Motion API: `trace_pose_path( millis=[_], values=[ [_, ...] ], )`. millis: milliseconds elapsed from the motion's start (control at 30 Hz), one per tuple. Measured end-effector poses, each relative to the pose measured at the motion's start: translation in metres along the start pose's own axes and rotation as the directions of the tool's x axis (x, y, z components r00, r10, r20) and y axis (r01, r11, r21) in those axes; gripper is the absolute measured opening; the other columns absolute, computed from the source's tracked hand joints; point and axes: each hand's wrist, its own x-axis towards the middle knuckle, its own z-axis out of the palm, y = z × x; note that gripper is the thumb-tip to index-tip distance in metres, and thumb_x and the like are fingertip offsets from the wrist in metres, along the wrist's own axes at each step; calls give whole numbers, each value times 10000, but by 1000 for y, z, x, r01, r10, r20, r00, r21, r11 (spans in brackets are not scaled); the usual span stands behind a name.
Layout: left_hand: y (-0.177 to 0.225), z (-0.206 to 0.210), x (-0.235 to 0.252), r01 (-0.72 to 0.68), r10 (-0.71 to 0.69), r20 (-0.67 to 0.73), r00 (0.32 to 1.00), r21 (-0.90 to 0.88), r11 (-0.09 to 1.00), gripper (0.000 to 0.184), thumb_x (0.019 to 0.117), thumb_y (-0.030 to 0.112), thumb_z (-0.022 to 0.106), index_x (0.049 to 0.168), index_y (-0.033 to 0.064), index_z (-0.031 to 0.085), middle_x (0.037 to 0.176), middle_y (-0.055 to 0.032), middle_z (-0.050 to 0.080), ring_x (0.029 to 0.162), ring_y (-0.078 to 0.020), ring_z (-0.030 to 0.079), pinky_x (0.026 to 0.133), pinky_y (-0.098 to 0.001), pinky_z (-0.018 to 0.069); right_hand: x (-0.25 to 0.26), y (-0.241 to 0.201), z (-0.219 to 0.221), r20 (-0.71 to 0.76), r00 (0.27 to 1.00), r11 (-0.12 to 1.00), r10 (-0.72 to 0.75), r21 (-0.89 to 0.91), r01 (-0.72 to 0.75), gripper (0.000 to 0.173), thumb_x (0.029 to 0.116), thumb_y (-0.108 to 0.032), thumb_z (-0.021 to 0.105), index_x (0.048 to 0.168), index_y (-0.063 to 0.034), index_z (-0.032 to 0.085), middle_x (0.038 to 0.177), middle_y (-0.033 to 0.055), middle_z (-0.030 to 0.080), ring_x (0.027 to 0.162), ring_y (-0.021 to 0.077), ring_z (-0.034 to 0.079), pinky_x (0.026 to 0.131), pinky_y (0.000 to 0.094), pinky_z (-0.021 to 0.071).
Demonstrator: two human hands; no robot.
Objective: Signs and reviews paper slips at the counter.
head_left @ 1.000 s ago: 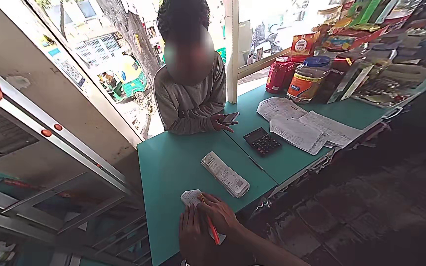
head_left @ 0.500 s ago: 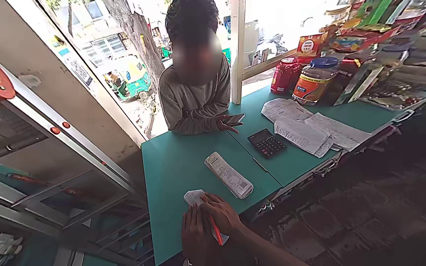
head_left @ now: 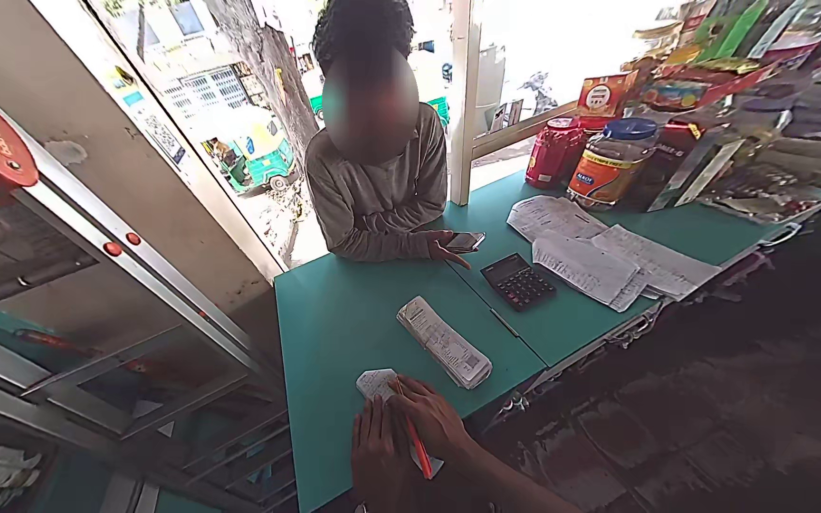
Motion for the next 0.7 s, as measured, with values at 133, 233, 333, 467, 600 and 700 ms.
trace_pose_path(
  millis=[133, 233, 333, 467, 600, 700],
  values=[
    [0, 0, -1, -4, 4, -3, 1000, 5, 1000, 455, 1011, 375, 465, 1270, 113, 732, 1396, -77, 648, 1330, -271, 585, 1143, -491, 422, -1, 0, 0, -29, 1000, 1000, -6, 10, 7, 273, 1045, -177, 480, 1225, -188, 685, 1461, 14, 599, 1450, 221, 453, 1191, 412, 363],
    [-1, 2, -3, -15, 15, -7, 1000, 21, 1000, 459, 1007, 392, 463, 1269, 133, 737, 1388, -74, 654, 1323, -274, 590, 1137, -487, 428, -2, 0, 2, -30, 1000, 1000, -1, 6, 1, 268, 1040, -191, 493, 1228, -191, 684, 1460, 11, 600, 1453, 212, 449, 1188, 410, 367],
    [-4, 4, 0, -21, 21, -8, 1000, 15, 1000, 454, 1003, 388, 477, 1256, 121, 742, 1380, -82, 659, 1310, -287, 601, 1129, -507, 434, 1, -1, 1, -29, 1000, 1000, 4, 7, -4, 271, 1034, -182, 498, 1225, -190, 690, 1469, 7, 595, 1455, 207, 448, 1189, 410, 364],
    [-1, 4, -2, -7, 7, -10, 1000, 2, 1000, 450, 1007, 388, 468, 1261, 136, 741, 1387, -71, 655, 1325, -278, 589, 1140, -505, 424, -1, 1, 4, -42, 999, 1000, -4, -18, 3, 274, 1038, -196, 498, 1229, -208, 694, 1465, 0, 598, 1449, 200, 456, 1187, 403, 375],
    [0, 5, 0, 3, -3, -34, 999, 8, 1000, 456, 1016, 392, 456, 1255, 131, 744, 1379, -61, 662, 1324, -266, 591, 1140, -496, 428, 0, -1, 3, -41, 999, 1000, 6, -18, -7, 275, 1032, -205, 504, 1231, -202, 694, 1461, 2, 601, 1445, 206, 462, 1183, 404, 379],
    [2, 1, 1, 6, -6, -37, 999, -8, 1000, 469, 1015, 391, 445, 1249, 115, 744, 1371, -77, 665, 1310, -284, 602, 1123, -509, 440, 0, -1, 0, -32, 999, 1000, 5, -7, -6, 279, 1036, -198, 500, 1236, -191, 694, 1468, 13, 596, 1447, 211, 458, 1188, 403, 372]
  ],
)
